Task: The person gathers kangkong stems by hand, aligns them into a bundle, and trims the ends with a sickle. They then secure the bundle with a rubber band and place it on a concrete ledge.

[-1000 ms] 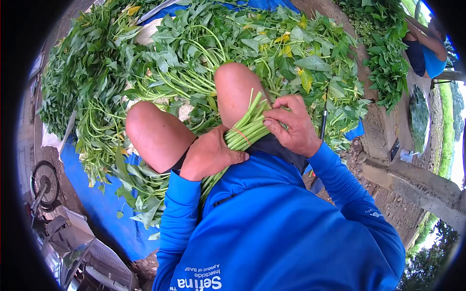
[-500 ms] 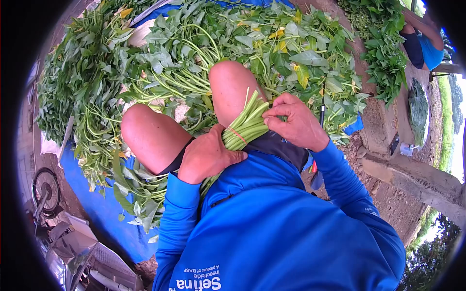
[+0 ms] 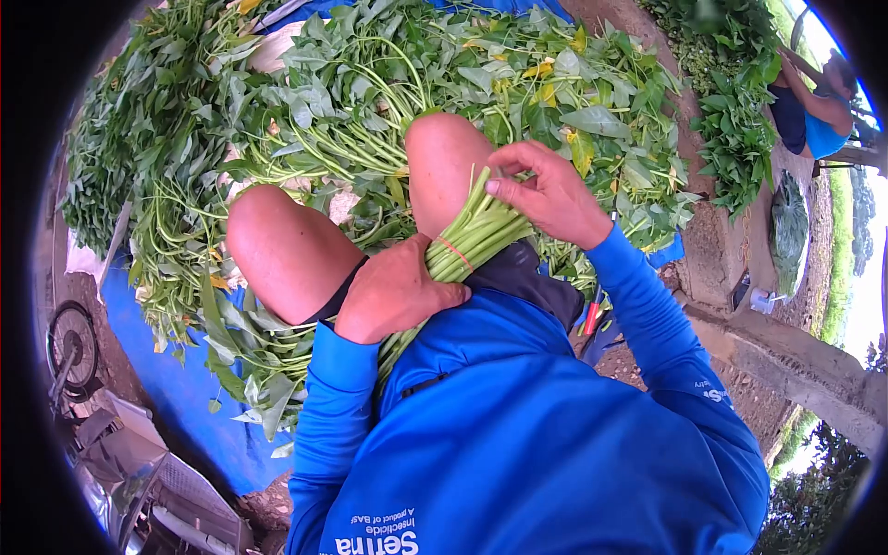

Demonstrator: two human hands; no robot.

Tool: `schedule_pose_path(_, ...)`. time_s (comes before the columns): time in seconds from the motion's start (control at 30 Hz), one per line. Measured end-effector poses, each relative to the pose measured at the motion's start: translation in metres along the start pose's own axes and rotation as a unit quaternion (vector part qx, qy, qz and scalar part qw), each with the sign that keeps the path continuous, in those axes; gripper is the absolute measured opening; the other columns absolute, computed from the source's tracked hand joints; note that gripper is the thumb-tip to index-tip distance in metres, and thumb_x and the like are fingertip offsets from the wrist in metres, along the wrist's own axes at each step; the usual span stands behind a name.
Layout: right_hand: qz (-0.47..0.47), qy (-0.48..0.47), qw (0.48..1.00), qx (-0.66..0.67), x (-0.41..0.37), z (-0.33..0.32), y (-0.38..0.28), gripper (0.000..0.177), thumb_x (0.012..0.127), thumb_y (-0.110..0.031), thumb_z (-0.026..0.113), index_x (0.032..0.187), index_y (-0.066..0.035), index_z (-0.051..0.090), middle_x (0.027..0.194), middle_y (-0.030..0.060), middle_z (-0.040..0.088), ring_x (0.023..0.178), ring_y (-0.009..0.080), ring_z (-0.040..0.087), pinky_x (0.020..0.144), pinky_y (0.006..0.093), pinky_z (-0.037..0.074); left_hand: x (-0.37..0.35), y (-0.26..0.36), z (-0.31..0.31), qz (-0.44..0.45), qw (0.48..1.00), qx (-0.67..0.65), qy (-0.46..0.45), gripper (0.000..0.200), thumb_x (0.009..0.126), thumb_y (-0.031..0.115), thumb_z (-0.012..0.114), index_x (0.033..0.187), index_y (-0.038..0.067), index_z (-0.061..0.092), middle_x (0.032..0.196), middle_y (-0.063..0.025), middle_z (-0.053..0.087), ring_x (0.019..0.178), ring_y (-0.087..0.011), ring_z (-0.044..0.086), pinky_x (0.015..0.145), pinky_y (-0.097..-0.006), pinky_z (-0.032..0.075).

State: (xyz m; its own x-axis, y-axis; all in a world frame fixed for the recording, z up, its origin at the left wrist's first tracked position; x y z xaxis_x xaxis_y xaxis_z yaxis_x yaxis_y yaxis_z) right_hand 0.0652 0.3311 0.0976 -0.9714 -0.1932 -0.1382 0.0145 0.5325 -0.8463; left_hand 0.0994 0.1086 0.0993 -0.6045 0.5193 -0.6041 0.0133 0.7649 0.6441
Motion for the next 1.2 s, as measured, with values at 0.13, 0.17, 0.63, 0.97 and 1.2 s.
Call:
schedule_pose_path(0.13,0.063,0.152,0.961,0.222,-0.014,-0.044,-0.005,0.055,0.097,-0.027,0.084,0.143,-0.005,0.065,0.136,0.0119,0.065,0.121,0.0239,0.066,0.108,0.0379,0.053,-0.011,-0.014,-0.031,0.086,0.921,-0.374,-0.074,0.076,0.086,0.034,0.092,0.143,-0.004,0.058,0.116,-0.0161,0.075,0.108,-0.0281,0.075,0.093,-0.0402,0.061)
schedule_pose_path(0.17,0.059,0.066,0.953,0.290,-0.005,-0.023,-0.017,0.067,0.094,-0.028,0.087,0.149,-0.004,0.059,0.139,0.0139,0.064,0.124,0.0249,0.066,0.108,0.0378,0.054,-0.017,-0.015,-0.040,0.101,0.889,-0.434,-0.103,0.073,0.087,0.030,0.092,0.143,-0.004,0.058,0.118,-0.0137,0.074,0.109,-0.0261,0.074,0.093,-0.0392,0.062)
schedule_pose_path(0.63,-0.122,-0.014,0.834,0.538,0.014,0.041,-0.168,0.102,0.096,-0.014,0.075,0.173,0.001,0.010,0.143,0.0238,0.063,0.130,0.0269,0.063,0.113,0.0406,0.049,-0.060,-0.015,-0.066,0.258,0.770,-0.579,-0.075,0.080,0.082,0.042,0.091,0.140,-0.003,0.060,0.110,-0.0182,0.072,0.098,-0.0276,0.073,0.086,-0.0387,0.062)
schedule_pose_path(0.97,-0.021,-0.025,0.757,0.652,0.040,0.083,-0.135,0.071,0.102,-0.025,0.074,0.161,-0.009,0.038,0.122,0.0071,0.070,0.110,0.0171,0.070,0.099,0.0377,0.057,-0.055,-0.006,-0.045,0.205,0.821,-0.519,-0.124,0.083,0.074,0.021,0.091,0.143,-0.001,0.051,0.106,-0.0180,0.069,0.093,-0.0311,0.072,0.081,-0.0429,0.062)
schedule_pose_path(1.2,-0.152,-0.022,0.763,0.628,0.034,0.070,-0.207,0.074,0.090,-0.010,0.084,0.152,-0.004,0.044,0.116,0.0084,0.068,0.107,0.0172,0.066,0.095,0.0370,0.055,-0.071,-0.040,-0.089,0.220,0.837,-0.488,0.111,0.135,0.059,0.045,0.106,0.160,-0.003,0.030,0.132,-0.0171,0.064,0.118,-0.0324,0.068,0.098,-0.0473,0.059)
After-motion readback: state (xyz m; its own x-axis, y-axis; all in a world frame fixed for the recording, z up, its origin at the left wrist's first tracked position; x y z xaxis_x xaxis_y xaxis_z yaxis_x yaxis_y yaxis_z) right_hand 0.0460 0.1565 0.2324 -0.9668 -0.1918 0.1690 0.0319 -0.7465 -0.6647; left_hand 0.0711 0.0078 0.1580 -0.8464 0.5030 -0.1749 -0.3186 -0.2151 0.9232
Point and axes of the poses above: each hand's wrist, its own x-axis towards the middle knuckle, its own z-axis out of the palm, y = z × x, the point moved 8 cm from there along x, towards the middle knuckle
